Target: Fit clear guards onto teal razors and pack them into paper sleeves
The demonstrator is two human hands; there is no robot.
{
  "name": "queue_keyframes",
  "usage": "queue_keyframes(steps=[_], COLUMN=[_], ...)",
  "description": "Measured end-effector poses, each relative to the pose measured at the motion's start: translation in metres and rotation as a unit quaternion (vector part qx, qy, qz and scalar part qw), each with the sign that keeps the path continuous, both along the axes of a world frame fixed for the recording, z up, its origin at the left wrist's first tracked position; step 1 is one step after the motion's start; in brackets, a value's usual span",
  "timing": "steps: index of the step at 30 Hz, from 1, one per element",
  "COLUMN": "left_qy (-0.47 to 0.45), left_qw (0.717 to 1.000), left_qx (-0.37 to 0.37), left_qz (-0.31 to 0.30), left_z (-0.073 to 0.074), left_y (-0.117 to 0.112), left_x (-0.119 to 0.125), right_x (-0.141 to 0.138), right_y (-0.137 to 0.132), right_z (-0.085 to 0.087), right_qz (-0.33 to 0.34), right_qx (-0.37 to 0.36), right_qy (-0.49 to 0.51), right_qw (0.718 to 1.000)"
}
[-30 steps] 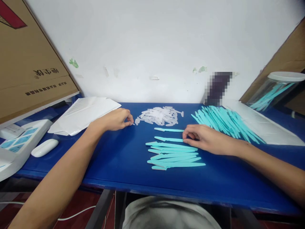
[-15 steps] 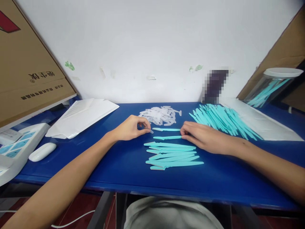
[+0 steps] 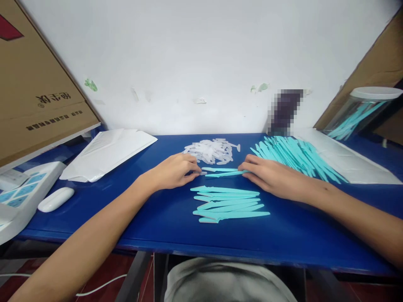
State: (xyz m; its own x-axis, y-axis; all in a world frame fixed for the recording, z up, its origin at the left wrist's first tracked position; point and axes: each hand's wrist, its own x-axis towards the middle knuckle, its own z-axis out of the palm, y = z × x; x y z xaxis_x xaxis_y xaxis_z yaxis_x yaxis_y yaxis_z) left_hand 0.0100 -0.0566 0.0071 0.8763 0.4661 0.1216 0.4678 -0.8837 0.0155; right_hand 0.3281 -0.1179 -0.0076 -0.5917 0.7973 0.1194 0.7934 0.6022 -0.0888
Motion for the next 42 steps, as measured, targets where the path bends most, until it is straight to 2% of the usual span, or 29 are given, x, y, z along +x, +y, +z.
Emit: queue_keyframes(steps=[3, 5, 9, 18, 25, 29, 32, 36, 39, 42], left_qy=[0.022, 0.021, 0.013, -0.011, -0.076, -0.074, -0.062, -0.023, 0.011, 0.036], left_qw=[0.998, 0.998, 0.999, 1.0, 0.995, 0.997, 0.998, 0.99, 0.986, 0.985], left_qx=[0.051, 0.057, 0.031, -0.014, -0.058, -0.033, 0.028, 0.101, 0.09, 0.054], left_qz=[-0.003, -0.005, -0.003, 0.001, -0.021, -0.02, 0.009, 0.092, 0.142, 0.159], left_z=[0.002, 0.002, 0.002, 0.0, -0.012, -0.013, -0.008, 0.005, 0.014, 0.019], left_y=[-0.003, -0.004, -0.003, -0.001, -0.005, -0.006, -0.001, 0.014, 0.023, 0.027], left_x=[0.002, 0.003, 0.002, 0.001, 0.014, 0.017, 0.009, -0.017, -0.037, -0.047], right_x=[0.002, 0.003, 0.005, 0.003, -0.011, -0.009, -0.005, -0.004, -0.006, -0.008], right_y=[0.001, 0.001, 0.002, 0.001, -0.005, -0.005, -0.003, -0.004, -0.008, -0.013], right_z=[-0.001, -0.002, -0.003, -0.001, -0.002, -0.003, -0.003, 0.0, 0.004, 0.006], right_qz=[-0.003, 0.0, 0.004, -0.003, 0.04, 0.035, 0.028, 0.036, 0.063, 0.111], right_qx=[0.023, 0.027, 0.027, 0.012, 0.043, 0.091, 0.127, 0.14, 0.12, 0.065], right_qy=[0.015, 0.029, 0.052, 0.036, 0.06, 0.015, -0.036, -0.039, 0.002, 0.038], right_qw=[1.0, 0.999, 0.998, 0.999, 0.997, 0.995, 0.991, 0.989, 0.991, 0.991])
